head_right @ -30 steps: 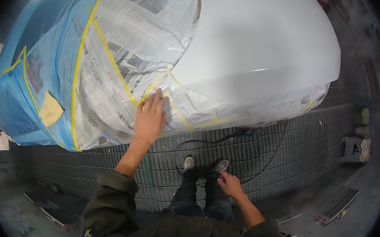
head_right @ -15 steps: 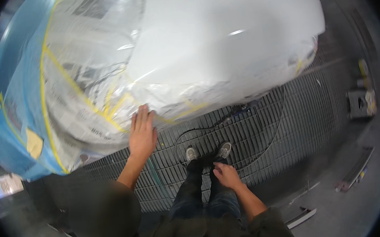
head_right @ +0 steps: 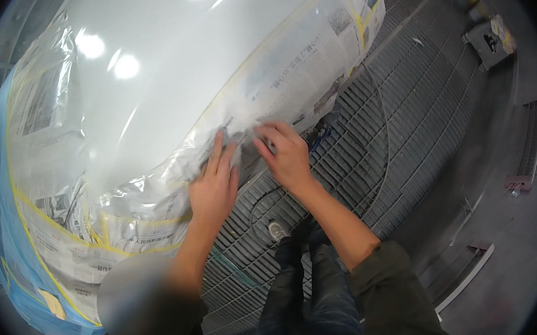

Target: The person uses a spray gun to apply white paint to a car hood in a paint booth. After spraying, the person removes masking tape and newspaper from the edges of the hood.

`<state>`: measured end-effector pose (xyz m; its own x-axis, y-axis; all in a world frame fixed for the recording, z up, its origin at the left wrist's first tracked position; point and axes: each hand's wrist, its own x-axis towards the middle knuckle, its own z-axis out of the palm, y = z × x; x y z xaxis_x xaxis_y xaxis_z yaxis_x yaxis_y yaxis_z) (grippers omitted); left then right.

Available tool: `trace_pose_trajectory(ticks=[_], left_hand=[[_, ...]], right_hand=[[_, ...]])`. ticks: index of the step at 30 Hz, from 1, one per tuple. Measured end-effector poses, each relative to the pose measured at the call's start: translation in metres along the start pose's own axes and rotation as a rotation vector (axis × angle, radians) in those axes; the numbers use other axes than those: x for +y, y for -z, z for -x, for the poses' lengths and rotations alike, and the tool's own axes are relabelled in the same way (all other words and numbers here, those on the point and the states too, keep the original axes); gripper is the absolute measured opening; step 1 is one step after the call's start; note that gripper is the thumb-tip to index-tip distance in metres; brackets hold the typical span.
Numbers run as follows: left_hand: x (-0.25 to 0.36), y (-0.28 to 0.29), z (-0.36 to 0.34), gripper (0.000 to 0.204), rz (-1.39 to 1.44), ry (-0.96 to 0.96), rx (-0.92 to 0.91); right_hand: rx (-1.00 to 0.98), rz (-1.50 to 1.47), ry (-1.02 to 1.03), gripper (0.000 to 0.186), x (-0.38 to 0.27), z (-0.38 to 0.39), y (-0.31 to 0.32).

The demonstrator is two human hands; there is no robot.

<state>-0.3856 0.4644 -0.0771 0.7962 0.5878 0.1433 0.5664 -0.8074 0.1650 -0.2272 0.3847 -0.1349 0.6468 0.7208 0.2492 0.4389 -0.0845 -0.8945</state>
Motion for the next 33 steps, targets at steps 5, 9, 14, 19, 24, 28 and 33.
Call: trace_pose_trajectory(ticks=[5,9,14,19,24,28,33], left_hand=[[-0.006,-0.025,-0.014,0.049,-0.033,-0.015,-0.091],[-0.004,-0.026,-0.015,0.055,-0.019,-0.019,-0.130],[0.005,-0.013,-0.015,0.059,-0.061,0.017,-0.109],[0.000,-0.017,-0.015,0.059,-0.040,-0.006,-0.119],[0.005,-0.010,-0.023,0.057,0.037,0.031,-0.078],[0.002,-0.013,-0.027,0.055,0.063,-0.001,-0.080],[0.006,-0.011,-0.029,0.046,0.109,-0.007,-0.026]], right_hand=[[0.109,0.105,0.089,0.031,0.002,-0.029,-0.026],[0.032,0.193,0.166,0.036,0.009,-0.024,-0.031],[0.024,0.258,0.189,0.043,0.006,-0.023,-0.028],[0.015,0.205,0.228,0.045,0.009,-0.025,-0.027],[0.035,0.199,0.188,0.045,-0.004,-0.036,-0.021],[0.034,0.222,0.149,0.046,-0.004,-0.045,-0.020],[0.068,0.184,0.153,0.053,0.002,-0.041,-0.029]])
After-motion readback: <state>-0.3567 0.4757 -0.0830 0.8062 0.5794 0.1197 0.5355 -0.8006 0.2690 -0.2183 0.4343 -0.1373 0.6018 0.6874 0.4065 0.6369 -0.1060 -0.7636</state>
